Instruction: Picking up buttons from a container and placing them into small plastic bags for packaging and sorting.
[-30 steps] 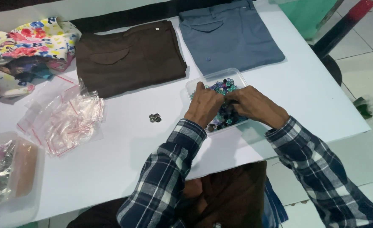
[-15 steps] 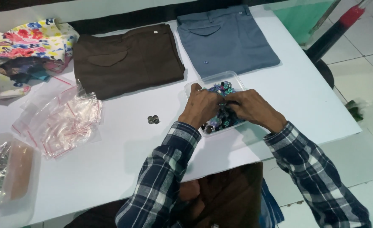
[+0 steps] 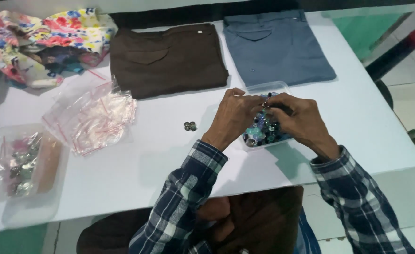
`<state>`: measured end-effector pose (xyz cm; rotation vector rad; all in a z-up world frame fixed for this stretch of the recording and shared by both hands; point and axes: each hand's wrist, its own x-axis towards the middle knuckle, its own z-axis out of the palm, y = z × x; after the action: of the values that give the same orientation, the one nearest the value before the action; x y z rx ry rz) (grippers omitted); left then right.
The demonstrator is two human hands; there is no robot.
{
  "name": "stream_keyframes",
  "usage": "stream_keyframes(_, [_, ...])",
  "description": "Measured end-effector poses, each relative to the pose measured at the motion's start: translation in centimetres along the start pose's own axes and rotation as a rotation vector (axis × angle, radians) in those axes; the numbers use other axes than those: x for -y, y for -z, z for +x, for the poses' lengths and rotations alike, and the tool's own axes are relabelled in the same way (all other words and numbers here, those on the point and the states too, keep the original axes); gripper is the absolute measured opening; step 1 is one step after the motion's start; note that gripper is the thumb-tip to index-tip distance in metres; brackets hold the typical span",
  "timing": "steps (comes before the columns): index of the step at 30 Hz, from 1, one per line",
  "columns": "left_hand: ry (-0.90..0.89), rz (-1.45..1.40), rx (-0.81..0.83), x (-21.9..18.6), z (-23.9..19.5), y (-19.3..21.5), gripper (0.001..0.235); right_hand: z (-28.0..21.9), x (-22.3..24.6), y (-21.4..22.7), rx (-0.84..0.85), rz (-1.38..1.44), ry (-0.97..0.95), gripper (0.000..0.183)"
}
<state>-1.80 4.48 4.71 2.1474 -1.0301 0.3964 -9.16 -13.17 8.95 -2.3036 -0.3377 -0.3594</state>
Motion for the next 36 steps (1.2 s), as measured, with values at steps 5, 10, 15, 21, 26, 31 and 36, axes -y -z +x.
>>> stream_keyframes(5, [-0.037, -0.062, -0.188, -1.8, -4.0, 6.1, 0.014, -0.4, 6.9, -2.0, -0.103, 0.055, 0.143, 0.024])
stream_keyframes(10, [0.052, -0.091, -0.300, -1.3, -10.0, 9.6, 0.015, -1.6, 9.7, -8.3, -0.164, 0.157, 0.176, 0.022])
stream_keyframes(15, [0.290, 0.042, -0.356, 2.1, -16.3, 8.0, 0.015, -2.9, 8.8, -14.9, -0.051, 0.314, -0.004, 0.017])
stream_keyframes(21, [0.466, 0.036, -0.310, 6.8, -18.2, 5.9, 0.019, -1.4, 4.4, -18.3, -0.039, 0.275, -0.196, 0.011])
stream_keyframes(26, [0.527, -0.067, -0.293, 7.9, -17.2, 6.4, 0.017, -0.8, 4.2, -19.7, -0.077, 0.306, -0.277, 0.012])
stream_keyframes(31, [0.555, -0.130, -0.310, 7.7, -16.6, 6.0, 0.015, -0.8, 4.9, -19.6, -0.077, 0.330, -0.358, 0.010])
stream_keyframes(36, [0.587, -0.112, -0.260, 8.7, -16.3, 5.7, 0.018, 0.0, 5.6, -19.1, -0.064, 0.359, -0.413, 0.009])
